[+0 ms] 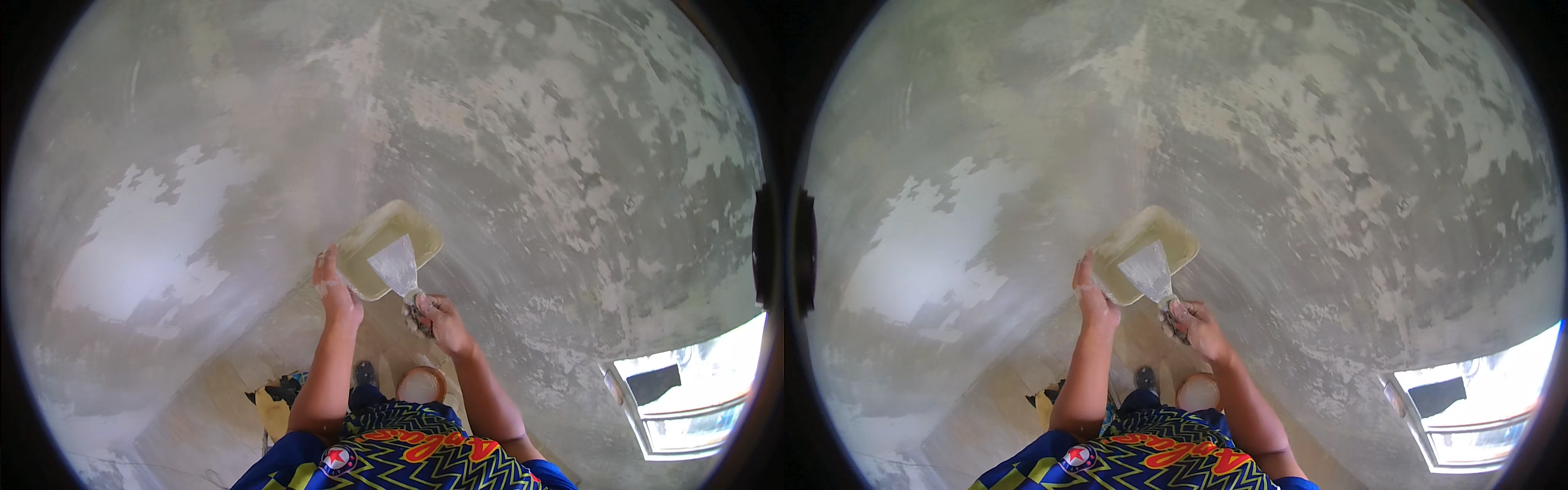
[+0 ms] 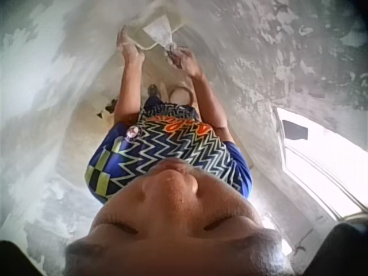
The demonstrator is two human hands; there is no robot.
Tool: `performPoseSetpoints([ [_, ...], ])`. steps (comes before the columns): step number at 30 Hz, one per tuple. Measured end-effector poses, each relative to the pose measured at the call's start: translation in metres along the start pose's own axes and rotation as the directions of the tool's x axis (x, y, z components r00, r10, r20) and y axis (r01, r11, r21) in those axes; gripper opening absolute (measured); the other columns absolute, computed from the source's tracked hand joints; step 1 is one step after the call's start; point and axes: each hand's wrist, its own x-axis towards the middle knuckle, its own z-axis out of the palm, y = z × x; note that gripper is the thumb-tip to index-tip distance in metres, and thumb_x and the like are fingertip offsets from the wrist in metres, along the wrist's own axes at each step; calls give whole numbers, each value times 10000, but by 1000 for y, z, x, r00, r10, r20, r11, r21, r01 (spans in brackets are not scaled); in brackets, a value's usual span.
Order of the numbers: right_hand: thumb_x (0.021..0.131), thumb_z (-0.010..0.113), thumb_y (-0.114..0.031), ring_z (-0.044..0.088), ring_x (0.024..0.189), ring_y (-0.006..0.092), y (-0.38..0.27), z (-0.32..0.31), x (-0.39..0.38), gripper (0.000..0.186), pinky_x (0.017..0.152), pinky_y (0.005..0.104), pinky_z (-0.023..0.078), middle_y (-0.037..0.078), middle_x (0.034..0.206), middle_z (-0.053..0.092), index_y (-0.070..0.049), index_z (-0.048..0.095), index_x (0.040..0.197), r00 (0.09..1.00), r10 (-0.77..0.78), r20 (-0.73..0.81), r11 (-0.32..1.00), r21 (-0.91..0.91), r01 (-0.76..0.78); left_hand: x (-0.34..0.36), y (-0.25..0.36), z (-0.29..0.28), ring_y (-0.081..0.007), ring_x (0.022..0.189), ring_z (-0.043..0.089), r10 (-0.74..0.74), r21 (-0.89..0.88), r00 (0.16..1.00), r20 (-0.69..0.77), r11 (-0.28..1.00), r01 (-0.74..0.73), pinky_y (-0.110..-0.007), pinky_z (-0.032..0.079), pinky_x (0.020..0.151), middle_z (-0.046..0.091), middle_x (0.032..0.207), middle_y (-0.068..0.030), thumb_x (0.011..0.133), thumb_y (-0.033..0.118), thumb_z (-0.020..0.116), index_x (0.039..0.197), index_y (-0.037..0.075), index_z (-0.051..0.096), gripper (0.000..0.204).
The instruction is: The person applies spackle to a concrete wall using a putty knife, repeatedly scooping the material from a small white container and smoothing it over the surface in several areas.
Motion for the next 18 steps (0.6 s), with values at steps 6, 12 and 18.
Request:
performPoseSetpoints([
  [6,1079,559,-428,543,674,55,17,24,20,421,622,239,426,-30,784,649,-40,713,1025,995,47,83,999,-26,-45,24,32,-26,-218,1171,615,65,-50,988,-142,996,-72,-372,479,1000,642,1242,-64,971,326,678,1279,85,599,399],
  [12,1087,551,-404,513,668,48,24,35,33,395,627,235,408,-49,776,629,-53,717,1013,987,50,153,998,-51,-43,31,58,-33,-194,1165,616,112,-50,987,-118,992,-118,-350,483,971,649,1250,-45,978,355,665,1248,95,625,378],
  [18,1087,552,-404,485,652,48,49,22,56,388,612,249,389,-70,763,599,-67,718,994,992,50,119,996,-73,-42,32,79,-33,-197,1157,618,100,-61,977,-191,992,-113,-351,494,948,647,1246,-40,985,362,655,1230,97,626,362],
])
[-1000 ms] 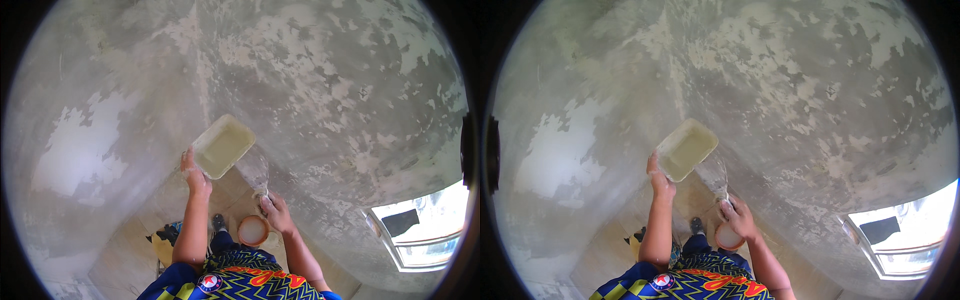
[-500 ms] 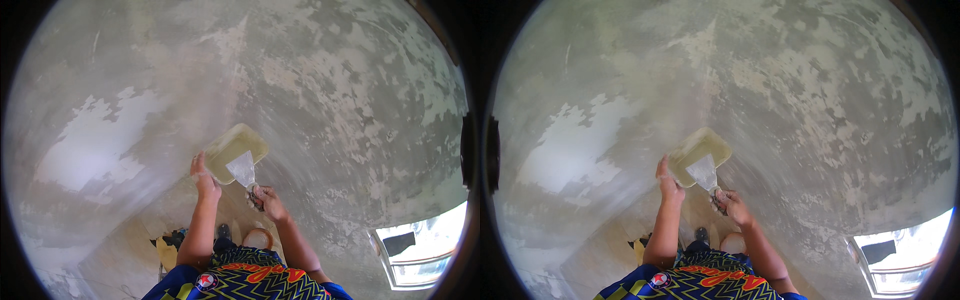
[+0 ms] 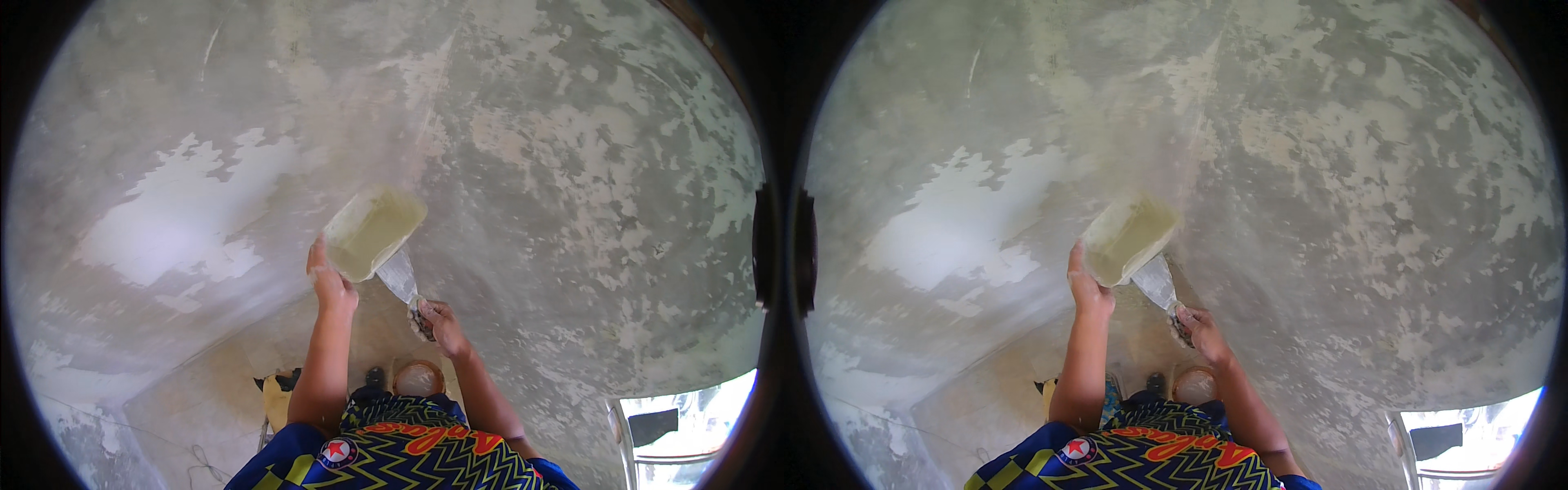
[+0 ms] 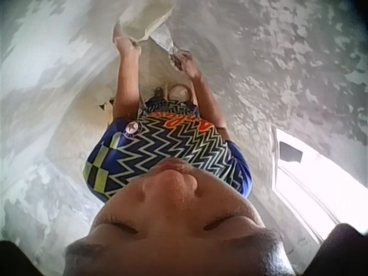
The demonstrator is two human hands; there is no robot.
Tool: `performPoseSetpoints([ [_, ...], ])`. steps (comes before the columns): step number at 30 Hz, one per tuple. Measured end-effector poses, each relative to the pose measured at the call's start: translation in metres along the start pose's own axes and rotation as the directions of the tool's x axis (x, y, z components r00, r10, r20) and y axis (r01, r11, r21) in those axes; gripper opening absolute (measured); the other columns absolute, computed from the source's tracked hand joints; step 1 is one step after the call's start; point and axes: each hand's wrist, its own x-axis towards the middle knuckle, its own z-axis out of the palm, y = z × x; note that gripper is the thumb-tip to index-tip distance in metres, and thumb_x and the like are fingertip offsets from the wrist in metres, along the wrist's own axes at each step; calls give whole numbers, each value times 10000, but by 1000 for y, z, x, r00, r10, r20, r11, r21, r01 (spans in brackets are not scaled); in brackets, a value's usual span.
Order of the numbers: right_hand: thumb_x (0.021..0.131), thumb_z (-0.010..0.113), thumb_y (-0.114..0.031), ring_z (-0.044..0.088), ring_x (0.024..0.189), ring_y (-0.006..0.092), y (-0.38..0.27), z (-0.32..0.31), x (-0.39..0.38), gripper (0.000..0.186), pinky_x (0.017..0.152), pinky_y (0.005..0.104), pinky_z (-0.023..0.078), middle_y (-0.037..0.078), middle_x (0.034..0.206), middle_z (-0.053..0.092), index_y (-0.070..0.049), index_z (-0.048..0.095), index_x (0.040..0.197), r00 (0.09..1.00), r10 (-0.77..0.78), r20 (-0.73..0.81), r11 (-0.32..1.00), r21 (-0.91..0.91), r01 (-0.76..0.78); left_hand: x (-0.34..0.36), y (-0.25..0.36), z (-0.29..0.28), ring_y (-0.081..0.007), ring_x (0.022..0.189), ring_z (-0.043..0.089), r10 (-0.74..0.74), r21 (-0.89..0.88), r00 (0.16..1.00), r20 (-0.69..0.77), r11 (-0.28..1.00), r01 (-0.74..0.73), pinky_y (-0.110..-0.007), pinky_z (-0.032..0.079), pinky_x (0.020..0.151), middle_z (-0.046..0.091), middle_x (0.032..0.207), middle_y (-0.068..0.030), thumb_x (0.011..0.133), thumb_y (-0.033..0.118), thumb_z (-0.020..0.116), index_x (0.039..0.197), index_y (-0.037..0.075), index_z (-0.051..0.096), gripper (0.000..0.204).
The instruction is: The person applies spackle to a concrete wall using a putty knife, repeatedly scooping the material from a small white container and smoothing it over the surface in several areas.
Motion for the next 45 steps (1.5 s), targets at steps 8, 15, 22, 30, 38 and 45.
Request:
performPoseSetpoints([
  [8,1082,553,-380,478,669,55,-16,10,-7,389,611,260,376,-60,761,598,-62,722,935,984,-109,-139,994,-3,110,-2,40,19,-216,1118,631,210,-13,977,39,978,-210,-373,505,955,647,1199,-63,983,352,664,1217,95,602,353],
  [15,909,737,-127,655,713,223,-147,5,-60,315,687,335,523,165,885,714,14,677,1185,805,-592,-48,521,-784,337,-2,40,27,-153,944,611,360,74,932,37,929,-361,-341,499,874,627,973,-18,1003,253,646,1003,97,586,167],
  [22,879,744,-72,694,756,359,-248,-17,-84,367,695,386,545,196,919,714,-48,691,1241,712,-686,147,248,-873,420,-19,5,74,-106,846,525,311,110,933,179,936,-333,-306,464,799,544,861,19,999,202,649,885,101,542,186],
  [30,888,707,-81,648,761,395,-256,-57,-57,328,674,475,515,172,832,674,-75,715,1216,762,-627,160,13,-976,216,-14,-51,97,-146,891,621,337,285,915,221,875,-391,-333,524,828,608,939,-4,996,231,650,945,112,586,144],
  [38,910,665,-162,673,874,446,-214,-124,-28,324,769,499,541,251,953,713,-84,732,1217,921,-386,48,147,-983,113,18,-129,101,-118,681,411,396,516,902,171,744,-424,-333,382,641,455,700,11,959,232,691,737,61,499,340],
  [45,951,628,-215,689,993,474,-117,-180,25,304,894,481,549,325,1047,701,11,712,1135,997,-61,47,533,-843,72,32,-197,75,-233,698,511,390,817,918,-67,550,-174,-398,451,724,583,723,-103,896,378,739,769,-8,587,434],
])
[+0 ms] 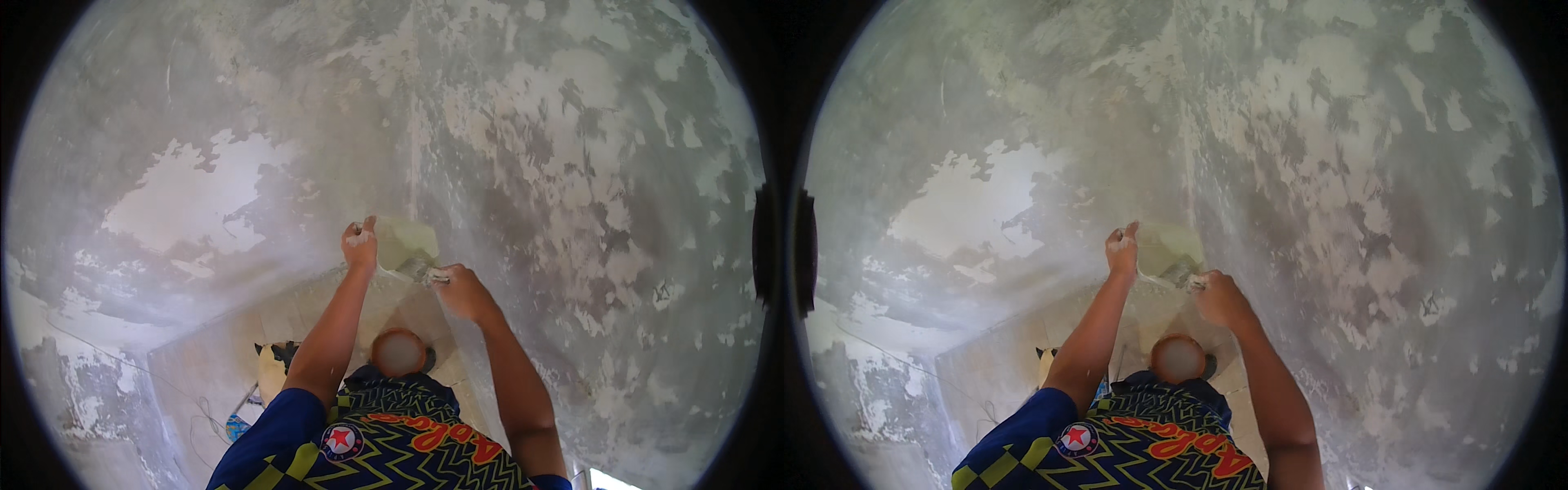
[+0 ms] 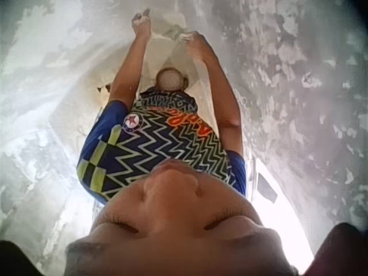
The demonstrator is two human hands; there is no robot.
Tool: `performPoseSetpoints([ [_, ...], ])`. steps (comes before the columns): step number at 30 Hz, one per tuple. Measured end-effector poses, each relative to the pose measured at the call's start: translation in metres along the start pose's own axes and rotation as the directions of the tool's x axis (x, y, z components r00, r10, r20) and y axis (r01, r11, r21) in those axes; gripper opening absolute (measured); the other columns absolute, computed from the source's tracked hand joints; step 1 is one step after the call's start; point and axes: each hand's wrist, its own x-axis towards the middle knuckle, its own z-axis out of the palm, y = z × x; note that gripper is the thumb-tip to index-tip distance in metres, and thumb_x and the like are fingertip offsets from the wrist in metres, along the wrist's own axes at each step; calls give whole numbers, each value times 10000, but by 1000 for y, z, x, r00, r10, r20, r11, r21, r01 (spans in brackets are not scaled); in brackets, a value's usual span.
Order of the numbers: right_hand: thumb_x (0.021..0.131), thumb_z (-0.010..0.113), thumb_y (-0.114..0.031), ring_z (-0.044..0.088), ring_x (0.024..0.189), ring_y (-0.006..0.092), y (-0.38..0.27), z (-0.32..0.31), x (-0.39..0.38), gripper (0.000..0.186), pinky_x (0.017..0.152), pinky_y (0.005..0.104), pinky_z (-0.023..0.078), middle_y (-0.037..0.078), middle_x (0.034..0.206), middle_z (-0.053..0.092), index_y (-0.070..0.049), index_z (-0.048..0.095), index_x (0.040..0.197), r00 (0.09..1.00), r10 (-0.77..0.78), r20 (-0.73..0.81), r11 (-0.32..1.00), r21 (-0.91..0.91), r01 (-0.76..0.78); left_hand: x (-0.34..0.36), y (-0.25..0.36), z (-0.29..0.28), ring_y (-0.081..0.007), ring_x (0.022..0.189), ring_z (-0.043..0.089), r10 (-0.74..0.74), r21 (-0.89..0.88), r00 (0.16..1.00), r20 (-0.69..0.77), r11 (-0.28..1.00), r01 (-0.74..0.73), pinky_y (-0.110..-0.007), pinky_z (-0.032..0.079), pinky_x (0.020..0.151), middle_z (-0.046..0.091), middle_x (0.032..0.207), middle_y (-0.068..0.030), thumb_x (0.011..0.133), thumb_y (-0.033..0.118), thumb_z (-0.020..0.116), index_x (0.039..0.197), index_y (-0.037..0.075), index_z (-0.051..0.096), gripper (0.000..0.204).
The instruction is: The person applies spackle to a concrete wall using a putty knife, repeatedly scooping the material from a small white container and smoothing it over the surface in several areas.
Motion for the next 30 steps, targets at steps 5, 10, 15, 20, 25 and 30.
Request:
performPoseSetpoints([
  [5,969,616,-210,691,983,479,-4,7,-6,327,868,470,544,329,1016,701,82,700,1090,998,-57,38,978,202,48,-31,5,3,-300,780,609,19,129,992,-123,992,-3,-436,485,788,680,834,-160,893,427,735,859,-23,655,458],
  [10,1003,606,-195,650,717,203,7,16,4,277,667,339,490,103,848,722,40,728,1087,972,79,221,743,637,-205,-24,-5,7,-287,778,619,20,171,979,-201,985,15,-424,492,780,686,862,-149,893,418,750,983,-49,655,485],
  [15,1029,586,-172,540,580,80,-27,15,9,202,507,257,414,13,770,635,-21,693,1111,976,74,206,638,742,-205,-8,-4,-9,-230,831,620,-82,-65,984,-157,995,72,-379,497,767,684,922,-135,909,373,752,1107,-82,636,510],
  [20,1038,592,-193,497,532,81,-50,13,24,185,441,242,359,7,773,609,-41,654,1125,961,40,273,358,894,-269,28,-2,-42,-212,991,660,-154,-357,988,13,922,149,-363,543,787,654,1128,-128,916,414,735,1431,19,518,685],
  [25,1044,623,-212,515,557,117,-87,5,56,146,487,275,390,16,783,598,-91,611,964,989,-4,148,150,978,-145,44,59,-46,-180,863,640,-214,-461,973,82,857,228,-344,524,737,640,998,-61,935,402,716,1199,40,613,459],
  [30,1040,630,-196,498,559,126,-160,-24,91,129,515,277,400,15,811,588,-99,586,967,992,-124,28,99,995,-16,88,92,-67,-113,808,625,-110,-514,971,214,832,207,-299,506,647,622,899,1,934,410,707,1050,139,644,302],
])
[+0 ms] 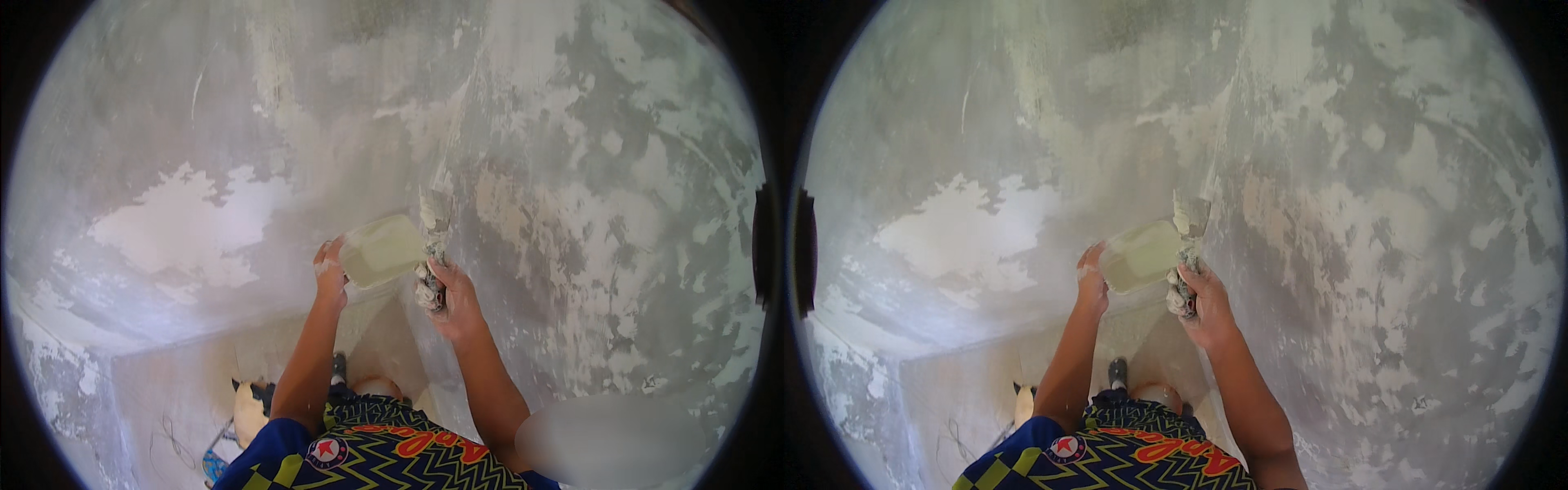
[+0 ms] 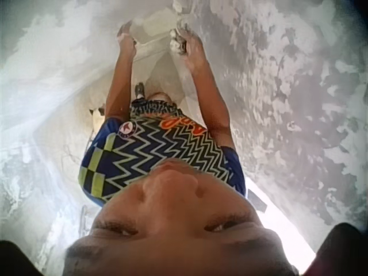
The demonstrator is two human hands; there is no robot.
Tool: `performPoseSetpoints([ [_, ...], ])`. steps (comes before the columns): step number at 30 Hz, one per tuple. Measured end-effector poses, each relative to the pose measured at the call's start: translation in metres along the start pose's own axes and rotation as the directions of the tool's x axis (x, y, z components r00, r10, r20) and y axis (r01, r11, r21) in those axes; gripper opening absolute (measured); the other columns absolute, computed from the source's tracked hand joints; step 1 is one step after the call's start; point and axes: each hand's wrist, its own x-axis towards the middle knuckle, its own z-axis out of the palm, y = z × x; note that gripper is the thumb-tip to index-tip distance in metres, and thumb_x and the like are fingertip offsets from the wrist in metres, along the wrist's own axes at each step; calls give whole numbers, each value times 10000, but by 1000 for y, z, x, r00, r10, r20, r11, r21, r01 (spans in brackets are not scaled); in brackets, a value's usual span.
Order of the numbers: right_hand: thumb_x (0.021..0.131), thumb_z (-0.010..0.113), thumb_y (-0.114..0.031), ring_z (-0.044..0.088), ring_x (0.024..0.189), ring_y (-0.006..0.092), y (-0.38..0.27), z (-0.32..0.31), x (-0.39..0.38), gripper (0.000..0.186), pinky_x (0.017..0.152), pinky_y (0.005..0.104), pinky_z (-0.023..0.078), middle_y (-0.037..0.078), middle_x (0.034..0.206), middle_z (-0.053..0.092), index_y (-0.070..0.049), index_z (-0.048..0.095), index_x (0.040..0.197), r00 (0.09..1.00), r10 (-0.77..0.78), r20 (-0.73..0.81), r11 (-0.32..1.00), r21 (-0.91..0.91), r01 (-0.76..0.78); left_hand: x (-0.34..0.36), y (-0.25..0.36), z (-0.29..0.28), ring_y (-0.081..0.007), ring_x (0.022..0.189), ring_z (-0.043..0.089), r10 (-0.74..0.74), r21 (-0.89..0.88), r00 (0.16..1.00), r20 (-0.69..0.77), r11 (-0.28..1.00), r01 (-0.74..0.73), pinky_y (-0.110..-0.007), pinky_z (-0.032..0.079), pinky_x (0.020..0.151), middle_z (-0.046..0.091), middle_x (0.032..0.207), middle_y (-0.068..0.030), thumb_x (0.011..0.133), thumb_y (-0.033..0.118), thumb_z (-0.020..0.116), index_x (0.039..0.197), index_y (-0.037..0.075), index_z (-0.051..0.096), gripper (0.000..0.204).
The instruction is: The person applies spackle to a concrete wall using a putty knife, repeatedly scooping the material from a small white container and smoothing it over the surface in several areas.
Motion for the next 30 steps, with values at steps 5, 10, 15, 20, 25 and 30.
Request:
performPoseSetpoints([
  [5,1015,636,-152,517,620,129,-21,56,66,93,560,289,430,1,797,560,-114,564,971,996,-65,-67,998,14,66,47,39,-25,-71,730,579,131,-81,991,35,988,-128,-245,413,568,629,927,23,926,411,711,1091,131,667,328],
  [10,946,570,-17,565,797,208,-22,130,147,253,714,397,515,118,1006,533,-12,456,1172,867,-464,-184,802,-504,322,85,74,-76,-71,745,564,113,-12,983,-147,993,-116,-249,406,581,620,1043,2,934,404,705,1285,81,652,480],
  [15,868,558,51,551,1098,422,-45,104,295,558,961,469,472,325,1198,438,178,247,1313,472,-876,103,5,-975,223,114,79,-116,-99,786,573,157,-20,987,-21,987,-158,-275,443,651,619,1049,-5,962,364,686,1233,81,660,394],
  [20,844,603,56,490,1232,533,-7,162,309,767,1103,467,418,441,1329,367,304,114,1381,545,-838,20,86,-982,168,134,87,-166,-212,1099,616,79,-90,992,102,994,-70,-382,496,972,633,1169,-65,958,392,694,1285,56,568,486],
  [25,894,565,12,320,1411,613,41,157,286,716,1224,476,304,524,1486,204,323,182,1412,665,-618,418,-636,-764,-111,149,66,-143,-150,878,634,104,-69,973,208,993,-91,-309,509,783,645,931,-4,982,324,675,1010,120,641,209],
  [30,919,533,15,329,1404,592,33,149,235,689,1227,500,281,469,1488,270,270,185,1457,599,-679,424,-301,-905,300,154,53,-104,-135,860,645,61,-96,994,96,994,-51,-297,513,738,657,924,0,984,294,682,1019,116,646,186],
])
